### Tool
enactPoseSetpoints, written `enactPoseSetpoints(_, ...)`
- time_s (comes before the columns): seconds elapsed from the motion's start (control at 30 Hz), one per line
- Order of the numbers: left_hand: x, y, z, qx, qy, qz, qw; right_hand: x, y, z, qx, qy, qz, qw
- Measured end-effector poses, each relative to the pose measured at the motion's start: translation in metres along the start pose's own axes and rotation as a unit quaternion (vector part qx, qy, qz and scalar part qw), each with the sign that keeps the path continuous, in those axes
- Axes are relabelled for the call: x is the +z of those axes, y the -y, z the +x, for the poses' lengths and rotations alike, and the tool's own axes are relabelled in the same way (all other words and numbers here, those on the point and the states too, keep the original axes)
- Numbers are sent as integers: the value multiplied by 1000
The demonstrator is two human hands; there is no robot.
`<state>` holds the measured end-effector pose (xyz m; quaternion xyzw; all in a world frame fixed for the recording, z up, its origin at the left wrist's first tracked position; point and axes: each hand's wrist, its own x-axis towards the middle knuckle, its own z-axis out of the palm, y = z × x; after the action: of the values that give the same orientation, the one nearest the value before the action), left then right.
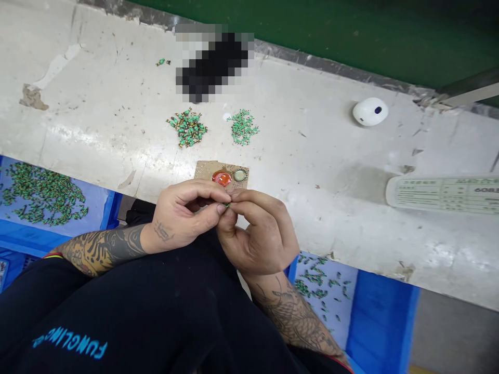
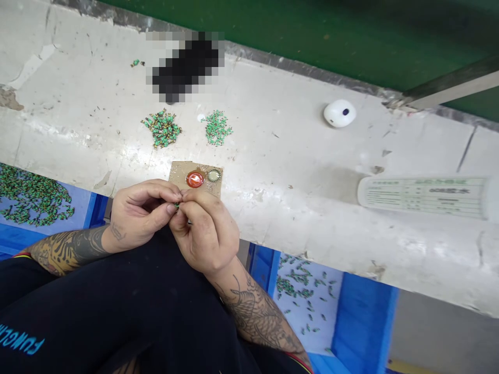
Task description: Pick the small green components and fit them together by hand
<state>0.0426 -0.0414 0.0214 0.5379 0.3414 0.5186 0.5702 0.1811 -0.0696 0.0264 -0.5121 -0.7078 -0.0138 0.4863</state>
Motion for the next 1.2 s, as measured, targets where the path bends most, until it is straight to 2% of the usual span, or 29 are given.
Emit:
enactPoseSetpoints(0.23,-1,0,-1,24,3,2,1000,-1,1,-4,-11,4,-4,1000)
enactPoseSetpoints(0.67,-3,-1,2,22,13,18,1000,-3,-1,-1,-10,-1,-3,1000)
enactPoseSetpoints(1.2,1,-3,-1,-37,-19,-35,999,1,1,-4,-14,-8,-15,1000)
